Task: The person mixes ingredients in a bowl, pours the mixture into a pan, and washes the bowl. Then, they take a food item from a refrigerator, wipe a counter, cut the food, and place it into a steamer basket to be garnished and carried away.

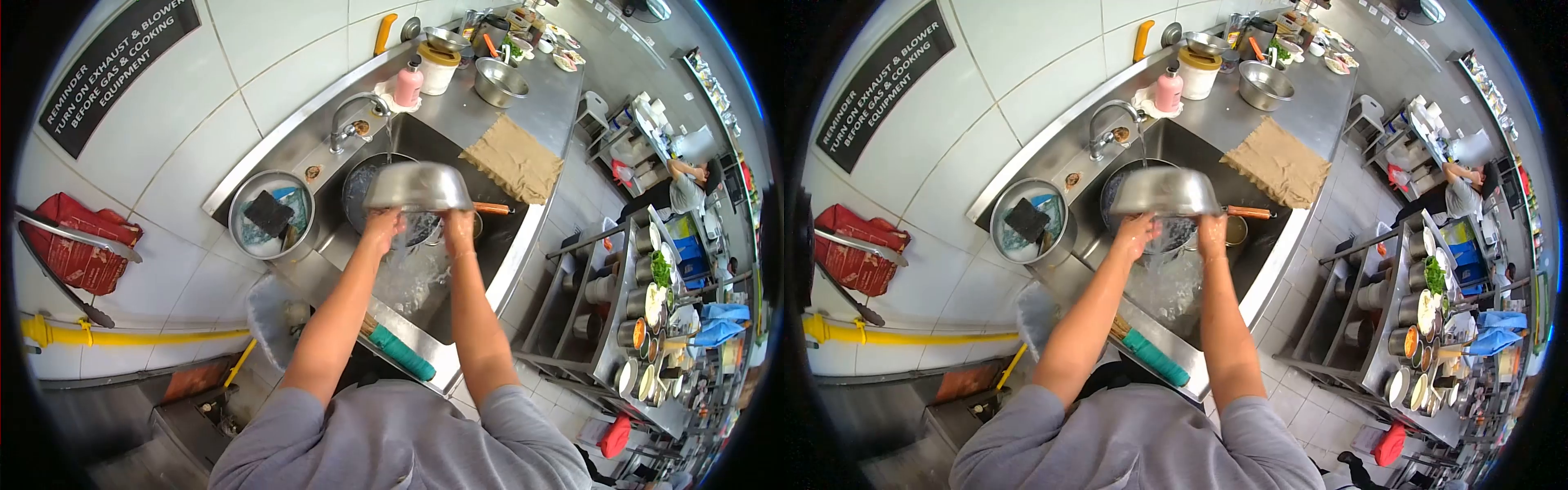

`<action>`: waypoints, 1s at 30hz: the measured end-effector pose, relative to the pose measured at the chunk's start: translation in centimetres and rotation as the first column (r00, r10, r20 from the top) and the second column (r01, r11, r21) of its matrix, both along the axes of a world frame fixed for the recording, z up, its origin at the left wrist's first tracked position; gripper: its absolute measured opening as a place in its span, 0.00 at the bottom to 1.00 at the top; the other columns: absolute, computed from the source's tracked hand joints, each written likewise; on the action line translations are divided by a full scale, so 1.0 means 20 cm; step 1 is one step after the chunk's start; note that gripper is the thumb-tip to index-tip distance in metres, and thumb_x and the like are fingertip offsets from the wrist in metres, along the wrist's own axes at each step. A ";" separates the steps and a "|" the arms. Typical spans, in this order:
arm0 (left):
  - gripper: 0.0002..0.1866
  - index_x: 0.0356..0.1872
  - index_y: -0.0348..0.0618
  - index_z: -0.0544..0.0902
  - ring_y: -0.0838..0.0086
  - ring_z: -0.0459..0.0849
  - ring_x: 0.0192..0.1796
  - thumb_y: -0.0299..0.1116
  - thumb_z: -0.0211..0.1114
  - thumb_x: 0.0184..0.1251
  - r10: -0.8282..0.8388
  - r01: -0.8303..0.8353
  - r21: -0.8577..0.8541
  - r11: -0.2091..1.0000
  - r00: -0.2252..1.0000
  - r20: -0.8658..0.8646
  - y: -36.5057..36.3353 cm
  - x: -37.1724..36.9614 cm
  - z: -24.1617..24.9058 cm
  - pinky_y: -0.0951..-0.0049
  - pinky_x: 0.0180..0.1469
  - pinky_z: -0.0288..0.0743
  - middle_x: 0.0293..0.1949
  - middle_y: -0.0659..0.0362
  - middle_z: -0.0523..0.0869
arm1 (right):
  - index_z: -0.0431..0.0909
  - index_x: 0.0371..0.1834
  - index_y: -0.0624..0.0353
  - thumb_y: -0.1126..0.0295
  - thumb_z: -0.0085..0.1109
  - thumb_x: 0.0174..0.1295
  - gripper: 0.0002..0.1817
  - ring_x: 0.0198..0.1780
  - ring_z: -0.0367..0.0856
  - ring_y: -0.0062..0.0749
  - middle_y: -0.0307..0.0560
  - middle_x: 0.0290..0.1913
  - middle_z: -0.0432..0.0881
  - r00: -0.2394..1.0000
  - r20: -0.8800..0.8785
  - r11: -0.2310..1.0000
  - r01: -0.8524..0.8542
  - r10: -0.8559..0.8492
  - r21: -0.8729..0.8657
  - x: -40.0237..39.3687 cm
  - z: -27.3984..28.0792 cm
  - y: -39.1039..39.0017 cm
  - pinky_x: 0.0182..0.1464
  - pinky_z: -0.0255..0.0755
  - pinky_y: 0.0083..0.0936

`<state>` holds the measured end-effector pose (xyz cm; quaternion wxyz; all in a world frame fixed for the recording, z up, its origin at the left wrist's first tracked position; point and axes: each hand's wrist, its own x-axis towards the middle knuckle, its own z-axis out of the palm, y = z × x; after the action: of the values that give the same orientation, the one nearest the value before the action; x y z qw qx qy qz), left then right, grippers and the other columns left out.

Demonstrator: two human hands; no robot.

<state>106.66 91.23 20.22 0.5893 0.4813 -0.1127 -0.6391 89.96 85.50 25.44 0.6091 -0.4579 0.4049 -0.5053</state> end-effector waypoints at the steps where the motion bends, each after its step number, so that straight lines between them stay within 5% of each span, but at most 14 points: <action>1: 0.25 0.63 0.49 0.68 0.63 0.80 0.45 0.30 0.64 0.66 0.101 -0.101 -0.008 0.995 0.994 -0.029 0.02 0.02 0.00 0.64 0.41 0.79 0.57 0.55 0.75 | 0.78 0.55 0.66 0.77 0.49 0.59 0.19 0.47 0.81 0.29 0.45 0.45 0.84 0.956 -0.285 0.986 0.019 -0.067 -0.166 -0.05 -0.05 -0.10 0.50 0.75 0.29; 2: 0.25 0.63 0.49 0.68 0.63 0.80 0.44 0.29 0.63 0.66 0.173 -0.173 0.001 0.985 0.985 0.009 0.05 0.04 -0.02 0.63 0.41 0.79 0.56 0.55 0.75 | 0.74 0.59 0.68 0.81 0.48 0.53 0.26 0.47 0.83 0.38 0.53 0.45 0.85 0.892 -0.412 0.954 0.065 -0.187 -0.293 -0.03 0.12 -0.05 0.50 0.75 0.32; 4: 0.24 0.62 0.49 0.67 0.61 0.80 0.43 0.29 0.61 0.66 0.314 -0.315 -0.001 0.949 0.946 0.084 0.09 0.09 -0.03 0.62 0.41 0.79 0.56 0.54 0.75 | 0.64 0.68 0.63 0.81 0.49 0.54 0.32 0.49 0.81 0.54 0.65 0.46 0.81 0.748 -0.618 0.927 -0.010 -0.243 -0.376 -0.04 -0.02 -0.13 0.52 0.74 0.38; 6: 0.25 0.63 0.50 0.67 0.59 0.80 0.43 0.29 0.60 0.66 0.259 -0.262 0.072 0.962 0.965 0.044 0.16 0.08 -0.02 0.59 0.43 0.79 0.56 0.52 0.75 | 0.51 0.75 0.56 0.79 0.52 0.56 0.40 0.52 0.75 0.66 0.71 0.47 0.76 0.525 -0.787 0.900 -0.084 -0.324 -0.427 0.03 -0.07 -0.08 0.54 0.72 0.44; 7: 0.25 0.64 0.50 0.66 0.59 0.80 0.44 0.29 0.60 0.65 0.203 -0.203 0.100 0.974 0.979 0.008 0.19 0.06 -0.02 0.59 0.44 0.79 0.56 0.51 0.75 | 0.45 0.76 0.53 0.77 0.52 0.58 0.42 0.53 0.74 0.67 0.68 0.49 0.75 0.461 -0.842 0.938 -0.055 -0.281 -0.343 0.08 -0.09 -0.03 0.57 0.70 0.46; 10: 0.25 0.64 0.45 0.65 0.52 0.80 0.47 0.29 0.57 0.66 0.006 0.009 0.129 0.992 0.993 -0.117 0.28 0.00 -0.09 0.55 0.49 0.79 0.56 0.50 0.74 | 0.54 0.72 0.58 0.74 0.53 0.59 0.35 0.50 0.78 0.65 0.68 0.50 0.76 0.506 -0.835 0.976 0.085 -0.216 -0.201 0.16 -0.31 0.01 0.51 0.74 0.49; 12: 0.23 0.63 0.41 0.65 0.49 0.80 0.49 0.28 0.55 0.67 -0.136 0.161 0.131 0.978 0.974 -0.181 0.31 -0.04 -0.14 0.52 0.50 0.78 0.54 0.50 0.75 | 0.63 0.63 0.61 0.74 0.53 0.59 0.27 0.44 0.82 0.51 0.59 0.49 0.78 0.934 -0.355 0.919 0.115 0.028 0.376 0.12 -0.41 -0.01 0.40 0.81 0.43; 13: 0.22 0.63 0.39 0.65 0.48 0.80 0.49 0.28 0.54 0.68 -0.181 0.213 0.172 0.962 0.966 -0.184 0.32 -0.06 -0.16 0.52 0.51 0.78 0.54 0.49 0.75 | 0.65 0.61 0.62 0.74 0.53 0.59 0.24 0.43 0.83 0.48 0.57 0.48 0.79 0.960 -0.277 0.906 0.082 0.040 0.416 0.09 -0.44 0.01 0.37 0.81 0.41; 18: 0.20 0.62 0.37 0.65 0.46 0.80 0.49 0.28 0.47 0.71 -0.298 0.353 0.294 0.888 0.930 -0.217 0.34 -0.20 -0.15 0.50 0.53 0.79 0.54 0.45 0.74 | 0.69 0.57 0.62 0.75 0.51 0.61 0.19 0.41 0.82 0.44 0.54 0.47 0.80 0.992 0.032 0.871 0.092 -0.123 0.482 0.07 -0.44 0.22 0.35 0.81 0.40; 19: 0.15 0.55 0.36 0.71 0.45 0.81 0.46 0.31 0.48 0.72 -0.264 0.329 0.278 0.903 0.933 -0.246 0.33 -0.23 -0.18 0.46 0.49 0.80 0.53 0.43 0.76 | 0.69 0.57 0.62 0.76 0.52 0.61 0.20 0.42 0.82 0.45 0.54 0.47 0.79 0.985 0.091 0.861 0.082 -0.147 0.502 0.08 -0.44 0.24 0.37 0.81 0.42; 23: 0.14 0.53 0.39 0.73 0.56 0.84 0.37 0.30 0.51 0.70 -0.261 0.300 0.197 0.933 0.944 -0.200 0.23 -0.31 -0.33 0.55 0.43 0.84 0.47 0.47 0.80 | 0.70 0.55 0.62 0.78 0.55 0.60 0.18 0.41 0.80 0.47 0.56 0.49 0.77 0.923 0.265 0.859 0.117 -0.280 0.499 0.11 -0.30 0.35 0.35 0.79 0.44; 26: 0.16 0.57 0.40 0.72 0.60 0.82 0.49 0.33 0.53 0.71 -0.268 0.246 0.259 0.934 0.962 0.053 0.25 -0.39 -0.11 0.56 0.47 0.80 0.49 0.51 0.81 | 0.72 0.53 0.66 0.77 0.60 0.60 0.18 0.42 0.79 0.44 0.54 0.46 0.78 0.899 0.346 0.865 0.068 -0.270 0.498 0.03 -0.29 0.36 0.37 0.78 0.43; 29: 0.20 0.59 0.43 0.74 0.65 0.80 0.45 0.34 0.58 0.67 -0.323 0.231 0.296 0.927 0.893 0.313 0.22 -0.44 -0.24 0.61 0.43 0.77 0.49 0.53 0.81 | 0.73 0.55 0.64 0.72 0.64 0.60 0.20 0.45 0.79 0.38 0.49 0.47 0.80 0.875 0.404 0.900 0.075 -0.266 0.430 -0.04 -0.18 0.38 0.42 0.76 0.37; 30: 0.27 0.71 0.50 0.65 0.59 0.73 0.62 0.44 0.51 0.74 -0.415 0.413 0.073 0.908 0.909 0.017 0.07 -0.36 -0.68 0.43 0.56 0.70 0.61 0.57 0.76 | 0.73 0.57 0.61 0.69 0.65 0.60 0.22 0.49 0.79 0.37 0.47 0.50 0.80 0.905 0.359 0.916 0.073 -0.227 0.395 -0.09 -0.18 0.37 0.46 0.76 0.36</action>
<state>99.41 92.67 6.67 0.4217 0.4765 -0.2001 -0.7451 88.14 92.90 21.84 0.7125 -0.1886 0.3959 -0.5477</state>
